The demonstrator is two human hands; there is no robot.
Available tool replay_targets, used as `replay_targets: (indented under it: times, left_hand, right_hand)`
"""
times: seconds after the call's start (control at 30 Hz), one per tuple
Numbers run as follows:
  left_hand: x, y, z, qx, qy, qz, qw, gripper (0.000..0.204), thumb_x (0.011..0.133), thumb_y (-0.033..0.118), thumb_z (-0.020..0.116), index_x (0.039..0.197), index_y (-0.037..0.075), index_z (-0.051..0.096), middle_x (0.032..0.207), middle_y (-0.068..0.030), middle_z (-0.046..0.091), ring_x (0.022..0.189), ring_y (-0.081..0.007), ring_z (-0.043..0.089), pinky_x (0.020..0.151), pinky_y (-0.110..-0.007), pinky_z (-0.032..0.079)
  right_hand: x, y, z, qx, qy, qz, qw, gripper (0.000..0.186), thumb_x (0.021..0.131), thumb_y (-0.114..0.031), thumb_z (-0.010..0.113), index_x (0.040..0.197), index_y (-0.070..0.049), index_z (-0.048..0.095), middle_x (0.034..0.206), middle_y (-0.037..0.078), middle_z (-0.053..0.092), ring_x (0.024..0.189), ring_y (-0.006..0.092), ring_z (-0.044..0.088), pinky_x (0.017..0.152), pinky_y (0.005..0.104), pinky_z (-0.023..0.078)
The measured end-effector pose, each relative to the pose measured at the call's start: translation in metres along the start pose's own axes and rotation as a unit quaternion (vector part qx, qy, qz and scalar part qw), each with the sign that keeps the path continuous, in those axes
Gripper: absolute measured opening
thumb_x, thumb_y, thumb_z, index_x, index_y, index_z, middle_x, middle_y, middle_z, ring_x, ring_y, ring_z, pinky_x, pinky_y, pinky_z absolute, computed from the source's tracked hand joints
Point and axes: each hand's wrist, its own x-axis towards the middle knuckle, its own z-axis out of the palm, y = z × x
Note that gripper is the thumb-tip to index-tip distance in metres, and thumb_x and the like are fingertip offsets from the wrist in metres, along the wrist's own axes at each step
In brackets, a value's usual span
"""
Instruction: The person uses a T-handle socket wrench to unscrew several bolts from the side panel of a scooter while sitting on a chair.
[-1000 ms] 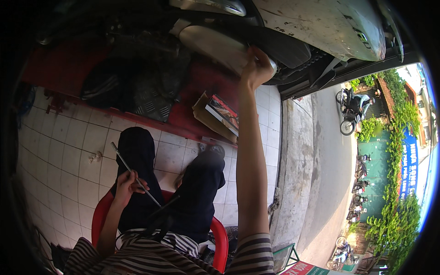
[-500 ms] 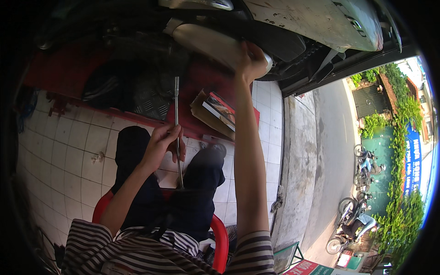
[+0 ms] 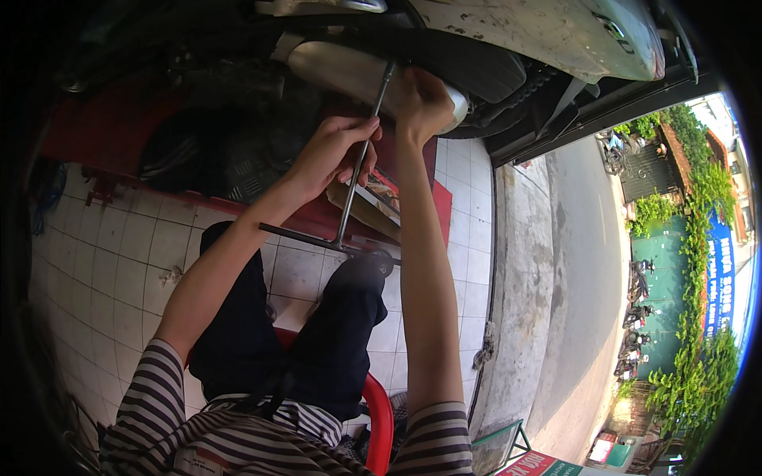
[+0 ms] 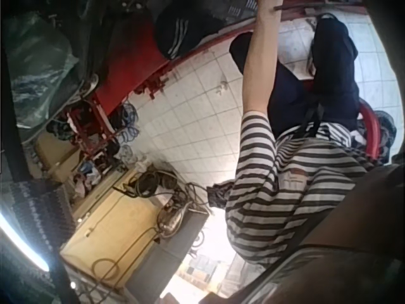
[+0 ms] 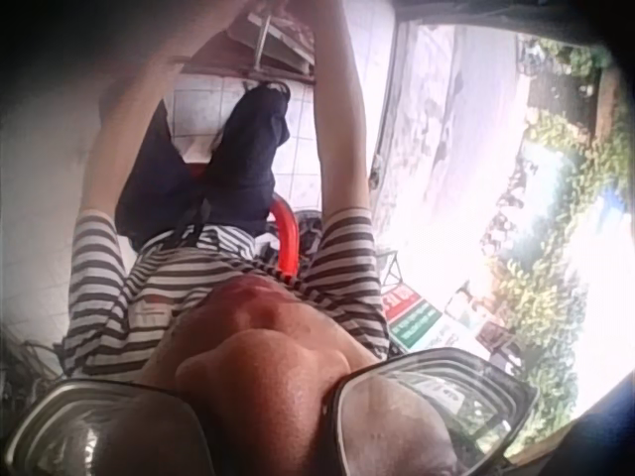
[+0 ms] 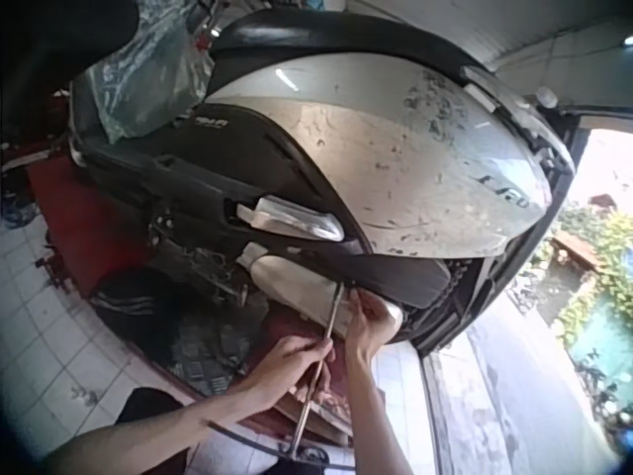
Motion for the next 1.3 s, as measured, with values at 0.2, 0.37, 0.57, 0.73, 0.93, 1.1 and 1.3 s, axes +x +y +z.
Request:
replay_targets:
  times: [0.2,0.37,0.57,0.73,0.93,1.1,1.3]
  left_hand:
    - [0.003,-0.003,-0.001,-0.025,-0.005,-0.008,1.0,0.029,0.103,0.029,0.048,0.094,0.003,0.056,0.061,-0.0093,0.062,0.042,-0.0114,0.057,0.035,-0.019,0.032]
    - [0.006,-0.003,0.0,-0.031,-0.006,-0.011,0.999,0.029,0.104,0.029,0.048,0.094,0.003,0.056,0.06,-0.0092,0.062,0.041,-0.0113,0.056,0.035,-0.02,0.032]
    - [0.005,-0.005,-0.003,-0.03,-0.002,-0.014,0.999,0.029,0.104,0.029,0.048,0.094,0.003,0.056,0.06,-0.0089,0.062,0.041,-0.0111,0.055,0.034,-0.02,0.031]
    - [0.003,-0.006,-0.004,-0.033,-0.006,-0.012,0.999,0.029,0.104,0.029,0.048,0.094,0.003,0.056,0.06,-0.0088,0.062,0.041,-0.0111,0.054,0.034,-0.02,0.031]
    - [-0.002,-0.007,-0.005,-0.044,0.001,-0.017,0.999,0.03,0.104,0.03,0.05,0.094,0.003,0.056,0.061,-0.0087,0.062,0.041,-0.0112,0.054,0.034,-0.02,0.031]
    - [0.0,-0.001,0.008,-0.005,-0.013,-0.004,1.0,0.03,0.103,0.03,0.051,0.094,0.003,0.056,0.061,-0.0094,0.062,0.042,-0.0113,0.055,0.034,-0.02,0.031]
    - [0.014,-0.005,0.021,0.006,0.002,-0.019,1.0,0.03,0.102,0.03,0.053,0.093,0.002,0.057,0.063,-0.0098,0.063,0.043,-0.0123,0.056,0.035,-0.02,0.033]
  right_hand:
    - [0.003,0.005,-0.003,-0.021,-0.014,0.01,1.0,0.025,0.08,-0.024,0.08,0.096,-0.005,0.078,0.087,0.013,0.076,0.075,0.0164,0.067,0.074,0.0324,0.05]
    - [0.008,0.005,-0.003,-0.029,-0.013,-0.005,0.999,0.025,0.078,-0.025,0.081,0.094,-0.006,0.079,0.084,0.012,0.075,0.073,0.0163,0.066,0.072,0.0316,0.05]
    - [0.005,-0.004,0.008,-0.055,0.029,0.032,0.998,0.027,0.069,-0.029,0.086,0.083,-0.006,0.078,0.076,0.011,0.072,0.069,0.0208,0.066,0.069,0.035,0.05]
    - [0.006,0.001,0.004,-0.077,0.025,0.01,0.997,0.029,0.07,-0.033,0.086,0.08,-0.007,0.078,0.075,0.008,0.07,0.069,0.0184,0.063,0.068,0.0347,0.049]
    - [-0.008,-0.012,-0.039,0.048,-0.155,0.079,0.984,0.037,0.094,-0.037,0.068,0.102,-0.001,0.072,0.092,0.006,0.07,0.085,0.0132,0.061,0.078,0.0304,0.045]
    - [-0.079,-0.085,-0.152,-0.035,-0.352,0.07,0.933,0.049,0.11,-0.04,0.031,0.123,-0.002,0.058,0.103,0.008,0.069,0.098,0.0167,0.062,0.086,0.0291,0.043]
    - [-0.147,-0.126,-0.168,-0.136,-0.406,-0.104,0.898,0.063,0.092,-0.028,0.066,0.143,-0.004,0.038,0.118,0.012,0.064,0.113,0.0302,0.059,0.103,0.0419,0.037]
